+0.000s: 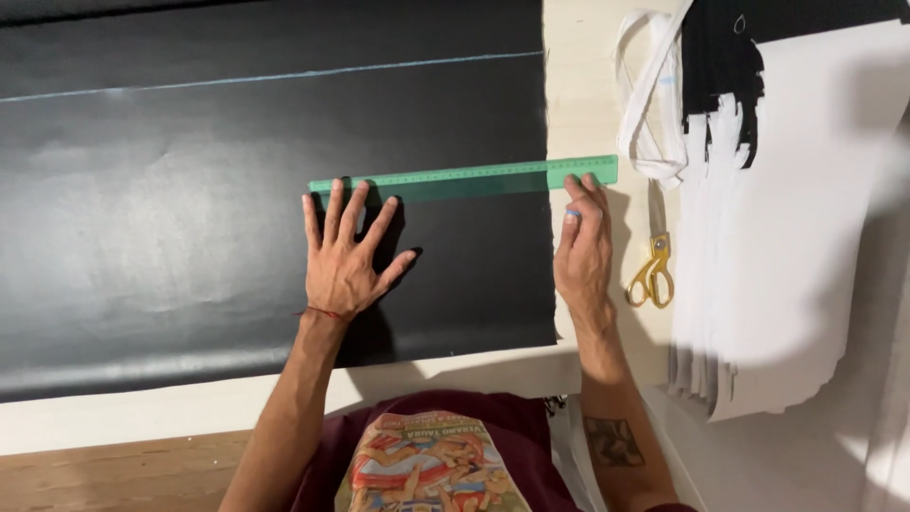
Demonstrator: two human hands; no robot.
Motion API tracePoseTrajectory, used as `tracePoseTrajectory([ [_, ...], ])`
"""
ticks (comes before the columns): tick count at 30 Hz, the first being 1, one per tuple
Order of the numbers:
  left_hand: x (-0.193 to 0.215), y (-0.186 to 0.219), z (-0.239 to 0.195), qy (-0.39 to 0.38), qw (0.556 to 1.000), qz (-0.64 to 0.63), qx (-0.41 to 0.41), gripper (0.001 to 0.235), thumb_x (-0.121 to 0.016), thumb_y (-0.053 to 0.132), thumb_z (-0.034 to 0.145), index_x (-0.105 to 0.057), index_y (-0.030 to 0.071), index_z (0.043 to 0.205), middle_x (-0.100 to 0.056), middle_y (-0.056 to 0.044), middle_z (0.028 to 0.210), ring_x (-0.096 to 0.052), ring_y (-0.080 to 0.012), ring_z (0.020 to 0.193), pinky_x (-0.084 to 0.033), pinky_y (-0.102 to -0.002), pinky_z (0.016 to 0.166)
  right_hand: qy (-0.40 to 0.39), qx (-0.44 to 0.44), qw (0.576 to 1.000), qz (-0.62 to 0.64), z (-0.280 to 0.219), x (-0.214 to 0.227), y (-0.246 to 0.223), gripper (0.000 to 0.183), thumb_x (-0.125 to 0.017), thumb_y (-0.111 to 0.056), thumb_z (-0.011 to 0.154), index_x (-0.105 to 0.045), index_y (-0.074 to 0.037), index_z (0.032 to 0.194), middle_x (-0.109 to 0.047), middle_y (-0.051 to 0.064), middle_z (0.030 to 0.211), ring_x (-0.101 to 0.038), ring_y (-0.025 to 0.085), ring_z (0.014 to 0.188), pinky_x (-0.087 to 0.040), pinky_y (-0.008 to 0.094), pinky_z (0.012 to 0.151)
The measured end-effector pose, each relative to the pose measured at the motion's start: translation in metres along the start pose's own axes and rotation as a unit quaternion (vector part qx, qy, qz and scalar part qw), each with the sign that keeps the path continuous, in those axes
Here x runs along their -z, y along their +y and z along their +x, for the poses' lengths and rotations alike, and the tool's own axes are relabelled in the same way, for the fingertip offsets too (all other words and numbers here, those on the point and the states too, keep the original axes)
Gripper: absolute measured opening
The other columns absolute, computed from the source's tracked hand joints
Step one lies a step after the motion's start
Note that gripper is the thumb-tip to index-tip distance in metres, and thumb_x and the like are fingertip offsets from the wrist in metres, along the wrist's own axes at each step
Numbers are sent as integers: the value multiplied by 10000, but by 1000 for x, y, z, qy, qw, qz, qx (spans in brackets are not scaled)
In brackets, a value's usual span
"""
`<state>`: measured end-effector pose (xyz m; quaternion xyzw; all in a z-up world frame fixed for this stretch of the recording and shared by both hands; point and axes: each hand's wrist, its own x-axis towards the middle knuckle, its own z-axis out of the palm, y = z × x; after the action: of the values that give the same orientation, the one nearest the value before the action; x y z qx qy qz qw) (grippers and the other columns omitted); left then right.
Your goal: Marking parallel lines on a roll of black leather using a ruler and chalk.
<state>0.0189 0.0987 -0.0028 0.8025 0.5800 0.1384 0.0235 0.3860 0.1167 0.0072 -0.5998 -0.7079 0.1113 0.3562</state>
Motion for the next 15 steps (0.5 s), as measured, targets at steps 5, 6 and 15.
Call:
tracePoseTrajectory([
  [5, 1, 2, -4, 15, 1000, 21, 7, 772, -649, 814, 1105, -700, 330, 1705, -598, -160, 1772, -375, -471, 1747, -166, -796, 1396, -8, 6, 1000, 3, -2, -1, 3, 147, -490, -102, 1268, -623, -40, 1275, -759, 172, 1602, -681, 408, 1523, -466, 559, 1348],
  [6, 1, 2, -3, 22, 999, 26, 11, 754, -644, 801, 1119, -710, 321, 1698, -592, -164, 1779, -368, -482, 1746, -171, -799, 1388, -14, 13, 1000, 7, 1, -1, 3, 140, -491, -92, 1265, -620, -40, 1270, -757, 174, 1604, -685, 407, 1517, -465, 559, 1350],
  [15, 1, 1, -4, 29, 999, 33, 20, 778, -669, 810, 1097, -734, 300, 1681, -604, -189, 1778, -375, -517, 1737, -194, -817, 1374, -25, 34, 999, -3, 2, -5, 7, 154, -485, -80, 1265, -630, -29, 1271, -730, 178, 1649, -671, 392, 1537, -442, 577, 1359],
])
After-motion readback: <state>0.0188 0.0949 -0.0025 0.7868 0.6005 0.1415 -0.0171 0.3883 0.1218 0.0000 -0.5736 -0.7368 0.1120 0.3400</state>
